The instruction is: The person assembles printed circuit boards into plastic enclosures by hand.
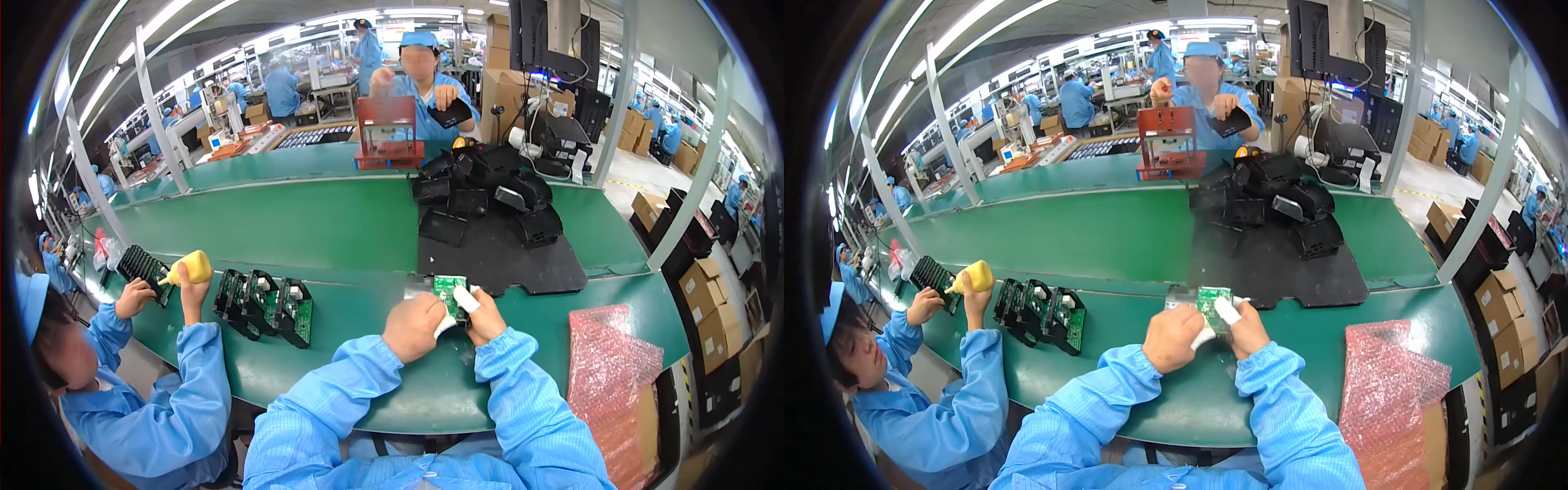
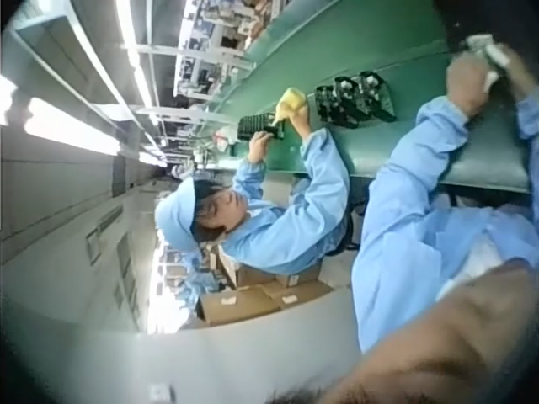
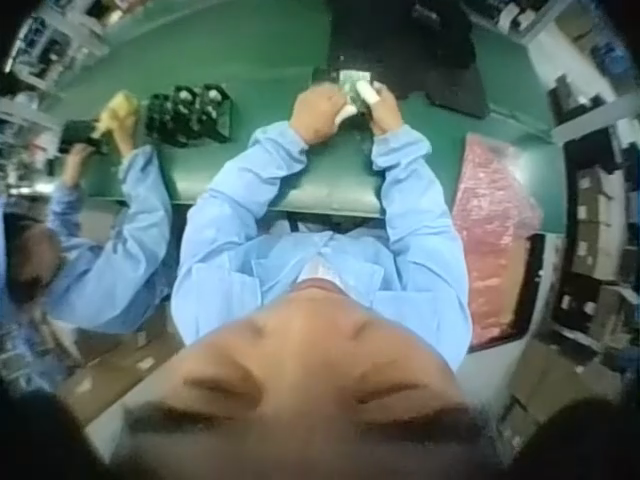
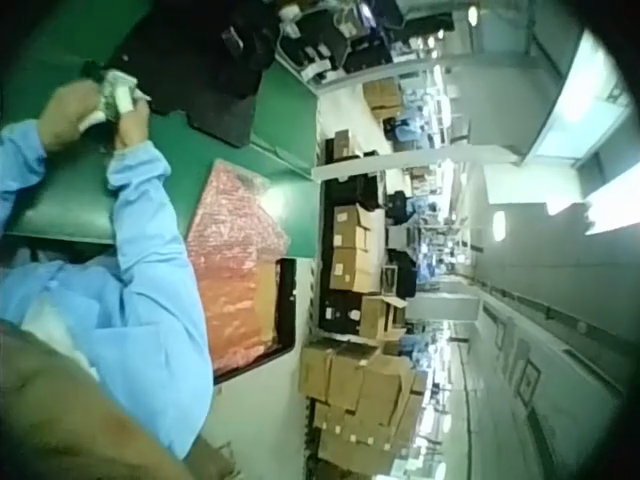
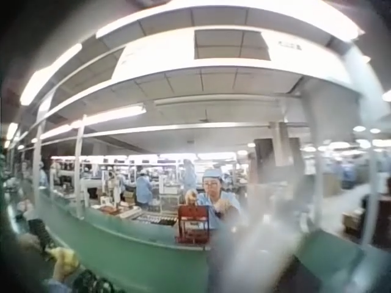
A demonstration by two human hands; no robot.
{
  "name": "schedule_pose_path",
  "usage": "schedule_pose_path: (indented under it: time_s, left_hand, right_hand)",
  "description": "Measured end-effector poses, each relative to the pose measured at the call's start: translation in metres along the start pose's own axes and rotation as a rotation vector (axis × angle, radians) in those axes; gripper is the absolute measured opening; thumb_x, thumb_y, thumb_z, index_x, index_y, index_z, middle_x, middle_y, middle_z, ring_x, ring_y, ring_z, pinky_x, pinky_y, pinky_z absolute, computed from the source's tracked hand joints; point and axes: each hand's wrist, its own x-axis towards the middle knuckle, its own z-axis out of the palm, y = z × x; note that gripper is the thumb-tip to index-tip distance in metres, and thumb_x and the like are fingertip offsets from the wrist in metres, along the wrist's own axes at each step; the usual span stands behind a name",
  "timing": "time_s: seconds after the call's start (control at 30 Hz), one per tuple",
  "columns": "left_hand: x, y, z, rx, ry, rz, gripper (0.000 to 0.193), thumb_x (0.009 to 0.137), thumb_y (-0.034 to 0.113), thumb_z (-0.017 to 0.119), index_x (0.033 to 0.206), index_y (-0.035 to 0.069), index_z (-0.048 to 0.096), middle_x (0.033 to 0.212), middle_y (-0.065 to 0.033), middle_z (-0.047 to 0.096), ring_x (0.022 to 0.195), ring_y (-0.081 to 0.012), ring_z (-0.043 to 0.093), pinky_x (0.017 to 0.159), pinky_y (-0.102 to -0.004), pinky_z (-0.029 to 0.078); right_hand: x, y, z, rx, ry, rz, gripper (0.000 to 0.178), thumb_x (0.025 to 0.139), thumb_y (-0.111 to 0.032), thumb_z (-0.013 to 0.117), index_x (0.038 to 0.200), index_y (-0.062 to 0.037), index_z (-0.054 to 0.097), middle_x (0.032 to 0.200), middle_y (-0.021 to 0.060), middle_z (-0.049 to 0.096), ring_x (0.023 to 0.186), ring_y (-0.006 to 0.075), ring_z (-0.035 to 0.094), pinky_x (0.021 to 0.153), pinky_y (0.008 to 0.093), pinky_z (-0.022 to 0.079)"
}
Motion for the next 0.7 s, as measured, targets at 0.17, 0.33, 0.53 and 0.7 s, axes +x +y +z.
schedule_pose_path:
  time_s: [0.17,0.33,0.53,0.7]
  left_hand:
    - [-0.007,0.005,-0.005,0.029,-0.041,-0.036,0.015,0.069,0.006,0.064,0.082,0.007,0.057,0.081,-0.0069,0.056,0.080,-0.0280,0.057,0.061,-0.0412,0.049]
    - [-0.011,-0.006,0.002,-0.053,0.184,0.027,0.031,0.069,0.006,0.076,0.098,0.006,0.065,0.083,-0.0089,0.060,0.077,-0.0264,0.060,0.062,-0.0359,0.051]
    - [0.010,-0.015,-0.021,-0.221,0.398,-0.455,0.048,0.066,0.011,0.083,0.109,0.005,0.063,0.096,-0.0123,0.061,0.088,-0.0314,0.059,0.077,-0.0385,0.050]
    - [-0.004,-0.036,-0.007,-0.385,0.237,-0.582,0.038,0.069,0.009,0.081,0.101,0.003,0.062,0.093,-0.0107,0.067,0.086,-0.0268,0.067,0.076,-0.0351,0.052]
  right_hand:
    - [0.004,-0.001,0.004,-0.163,-0.054,-0.189,0.037,0.087,-0.007,0.066,0.121,0.0027,0.054,0.111,0.0101,0.063,0.099,0.0173,0.062,0.086,0.0313,0.050]
    - [0.007,-0.002,0.000,-0.492,-0.021,-0.389,0.041,0.086,-0.007,0.068,0.121,0.0048,0.052,0.110,0.0110,0.064,0.100,0.0150,0.061,0.088,0.0295,0.049]
    - [0.001,0.010,0.007,-0.676,0.018,-0.550,0.039,0.085,-0.007,0.070,0.118,0.0037,0.053,0.105,0.0092,0.066,0.095,0.0135,0.062,0.084,0.0280,0.050]
    - [-0.016,0.003,0.035,-0.969,0.162,-0.668,0.038,0.081,-0.017,0.073,0.111,0.0013,0.060,0.090,0.0215,0.068,0.082,0.0341,0.068,0.071,0.0379,0.052]
